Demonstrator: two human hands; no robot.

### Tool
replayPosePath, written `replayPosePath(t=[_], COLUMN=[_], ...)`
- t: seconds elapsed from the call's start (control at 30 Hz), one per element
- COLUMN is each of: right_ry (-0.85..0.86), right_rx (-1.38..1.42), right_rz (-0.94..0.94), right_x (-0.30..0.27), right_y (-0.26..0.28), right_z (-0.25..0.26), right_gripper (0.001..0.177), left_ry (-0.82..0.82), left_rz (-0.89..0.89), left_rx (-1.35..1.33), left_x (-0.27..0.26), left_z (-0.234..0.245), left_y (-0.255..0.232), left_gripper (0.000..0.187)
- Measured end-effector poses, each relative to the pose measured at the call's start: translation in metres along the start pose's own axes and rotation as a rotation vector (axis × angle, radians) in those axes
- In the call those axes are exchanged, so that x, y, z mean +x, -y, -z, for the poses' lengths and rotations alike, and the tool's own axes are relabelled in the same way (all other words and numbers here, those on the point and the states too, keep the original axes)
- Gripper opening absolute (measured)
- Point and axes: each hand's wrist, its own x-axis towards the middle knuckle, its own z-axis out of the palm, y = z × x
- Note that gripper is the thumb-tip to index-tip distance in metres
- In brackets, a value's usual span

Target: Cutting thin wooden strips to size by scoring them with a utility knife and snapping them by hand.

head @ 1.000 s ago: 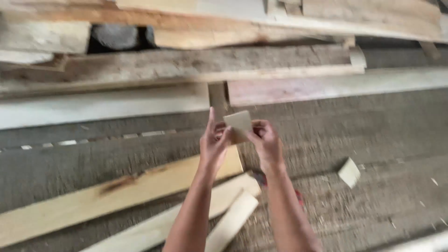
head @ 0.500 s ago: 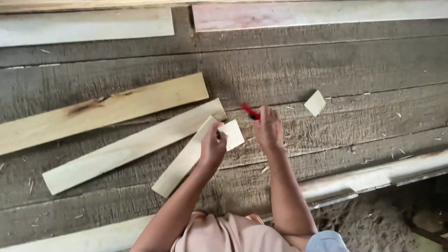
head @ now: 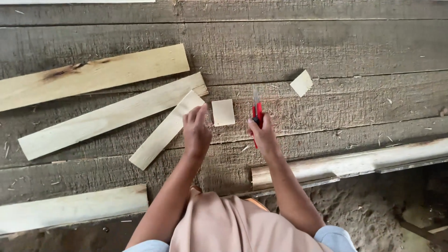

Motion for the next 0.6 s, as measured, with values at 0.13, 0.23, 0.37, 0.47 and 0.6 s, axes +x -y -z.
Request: replayPosePath(t=[0.13, 0.23, 0.37, 0.47, 0.6], right_ry=[0.013, 0.013, 0.054, 0.060, 0.035], right_rx=[0.051, 0.101, 0.091, 0.087, 0.129], right_rz=[-0.027, -0.034, -0.015, 0.020, 0.031], right_x=[0.002, 0.002, 0.002, 0.000, 0.007], right_y=[-0.003, 0.006, 0.012, 0.028, 0.042], right_z=[0.005, 0.009, 0.020, 0.028, 0.039], right_gripper=[0.038, 0.038, 0.040, 0.038, 0.037], left_ry=[-0.002, 0.483, 0.468, 0.453, 0.455], left_rz=[-0.414, -0.422, -0.442, -0.372, 0.039], left_rx=[0.295, 0.546, 0.748, 0.769, 0.200], left_x=[0.018, 0.038, 0.047, 0.062, 0.067], left_z=[-0.010, -0.003, -0.003, -0.020, -0.023], left_y=[-0.007, -0.038, -0.048, -0.031, -0.028], left_gripper=[0.083, 0.080, 0.057, 0.046, 0.012])
